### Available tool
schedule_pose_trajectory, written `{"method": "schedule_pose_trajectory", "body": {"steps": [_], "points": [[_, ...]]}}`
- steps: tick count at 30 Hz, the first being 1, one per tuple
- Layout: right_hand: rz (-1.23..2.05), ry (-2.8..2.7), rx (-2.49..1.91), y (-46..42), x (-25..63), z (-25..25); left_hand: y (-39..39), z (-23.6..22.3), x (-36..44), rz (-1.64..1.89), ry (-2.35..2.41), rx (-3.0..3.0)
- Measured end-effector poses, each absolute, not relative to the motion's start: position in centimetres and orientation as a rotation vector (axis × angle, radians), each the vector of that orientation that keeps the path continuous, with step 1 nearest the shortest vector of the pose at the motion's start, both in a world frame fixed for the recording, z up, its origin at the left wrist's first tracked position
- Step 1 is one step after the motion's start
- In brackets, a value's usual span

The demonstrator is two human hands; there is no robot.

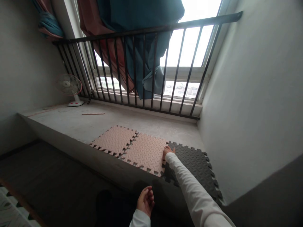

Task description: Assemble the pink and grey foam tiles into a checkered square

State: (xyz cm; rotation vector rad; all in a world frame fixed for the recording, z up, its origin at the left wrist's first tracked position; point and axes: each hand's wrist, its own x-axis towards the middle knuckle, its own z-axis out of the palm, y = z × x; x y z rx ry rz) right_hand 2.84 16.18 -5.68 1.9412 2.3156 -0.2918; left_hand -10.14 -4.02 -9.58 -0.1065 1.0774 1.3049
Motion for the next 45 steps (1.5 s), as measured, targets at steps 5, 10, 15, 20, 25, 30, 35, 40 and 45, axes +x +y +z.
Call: {"method": "schedule_pose_trajectory", "body": {"steps": [5, 10, 15, 20, 25, 30, 35, 40, 45], "points": [[-0.395, 2.273, 1.912, 16.6, 3.4, -5.2, -4.0, -9.9, -10.3, 1.307, 1.064, -0.098], [-0.397, 2.235, 1.952, 16.7, 3.6, -5.1, -4.0, -9.4, -10.2, 1.305, 1.076, -0.102], [-0.476, 2.169, 2.039, 16.7, 4.0, -6.2, -4.1, -8.6, -10.2, 1.328, 1.076, -0.122], [-0.521, 2.220, 2.096, 16.2, 4.7, -7.9, -4.2, -8.3, -10.2, 1.334, 1.087, -0.119], [-0.401, 2.266, 2.072, 16.6, 4.7, -7.6, -4.5, -8.7, -10.3, 1.321, 1.090, -0.118], [-0.356, 2.204, 2.104, 18.6, 4.5, -6.3, -4.4, -9.0, -10.0, 1.329, 1.064, -0.103], [-0.341, 2.157, 2.105, 19.8, 4.6, -6.7, -4.0, -8.9, -9.7, 1.340, 1.079, -0.122], [-0.394, 2.166, 2.029, 19.5, 5.0, -8.0, -3.7, -9.2, -9.9, 1.296, 1.056, -0.142], [-0.300, 2.167, 2.044, 20.6, 4.9, -7.2, -3.4, -9.1, -9.6, 1.294, 1.081, -0.159]]}}
